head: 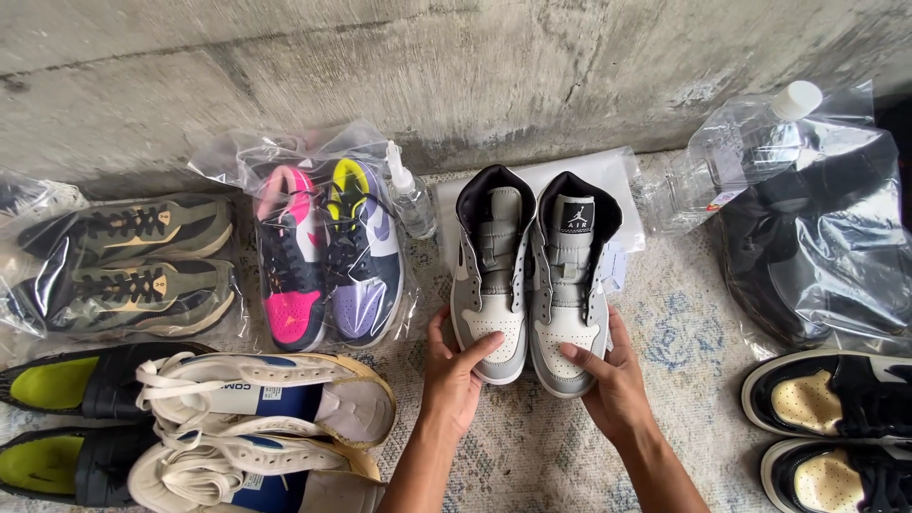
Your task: The person sits on a rug and handles a pair of white and grey high-top sneakers. They rotate the shoes to show different angles, remove the insoles, and then handle the shoelaces.
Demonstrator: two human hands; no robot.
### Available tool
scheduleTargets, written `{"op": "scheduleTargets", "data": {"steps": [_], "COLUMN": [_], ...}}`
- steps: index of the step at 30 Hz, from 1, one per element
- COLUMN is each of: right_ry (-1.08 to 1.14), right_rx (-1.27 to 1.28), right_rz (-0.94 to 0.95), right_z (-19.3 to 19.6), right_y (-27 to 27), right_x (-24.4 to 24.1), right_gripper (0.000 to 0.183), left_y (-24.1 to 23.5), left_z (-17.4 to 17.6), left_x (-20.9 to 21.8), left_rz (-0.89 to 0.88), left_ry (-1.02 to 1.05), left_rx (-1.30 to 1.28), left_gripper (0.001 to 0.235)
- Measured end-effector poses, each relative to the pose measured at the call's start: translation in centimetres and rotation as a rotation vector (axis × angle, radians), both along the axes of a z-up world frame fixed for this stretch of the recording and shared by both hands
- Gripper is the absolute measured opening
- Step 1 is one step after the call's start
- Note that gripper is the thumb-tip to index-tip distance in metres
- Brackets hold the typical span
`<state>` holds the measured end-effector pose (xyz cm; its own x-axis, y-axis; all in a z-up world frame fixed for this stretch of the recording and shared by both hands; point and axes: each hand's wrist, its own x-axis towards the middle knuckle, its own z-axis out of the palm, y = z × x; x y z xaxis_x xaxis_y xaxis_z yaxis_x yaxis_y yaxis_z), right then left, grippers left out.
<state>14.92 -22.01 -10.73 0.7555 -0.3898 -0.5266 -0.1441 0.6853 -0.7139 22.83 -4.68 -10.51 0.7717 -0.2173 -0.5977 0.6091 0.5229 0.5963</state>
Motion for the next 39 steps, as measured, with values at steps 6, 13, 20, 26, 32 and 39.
{"op": "scheduleTargets", "data": {"steps": [6, 13, 20, 26, 32, 39], "right_ry": [0.043, -0.013, -0.378, -0.458, -0.407, -0.166], "right_rx": [0.019, 0.03, 0.261, 0.323, 0.257, -0.072], "right_rz": [0.005, 0.011, 0.044, 0.056, 0.035, 0.029], "right_z": [0.6, 1.0, -5.8, -6.2, -4.5, 3.9], "right_y": [0.2, 0.0, -2.3, -2.5, -2.2, 0.0], "right_x": [0.1, -0.2, -2.6, -3.3, -2.7, -1.5], "right_gripper": [0.1, 0.098, 0.075, 0.075, 0.077, 0.106], "left_y": [0.1, 0.8, 1.2, 1.1, 1.0, 0.9], "left_z": [-1.0, -1.1, -1.8, -1.7, 0.6, 2.8], "left_x": [-0.3, 0.0, -0.6, -1.2, -0.6, -0.9], "left_rz": [-0.044, -0.083, -0.148, -0.177, -0.2, -0.223], "left_ry": [-0.036, -0.084, -0.102, -0.037, -0.198, -0.343], "left_rx": [-0.024, -0.127, -0.578, -0.7, -0.597, -0.098], "left_gripper": [0.106, 0.094, 0.054, 0.053, 0.074, 0.106]}}
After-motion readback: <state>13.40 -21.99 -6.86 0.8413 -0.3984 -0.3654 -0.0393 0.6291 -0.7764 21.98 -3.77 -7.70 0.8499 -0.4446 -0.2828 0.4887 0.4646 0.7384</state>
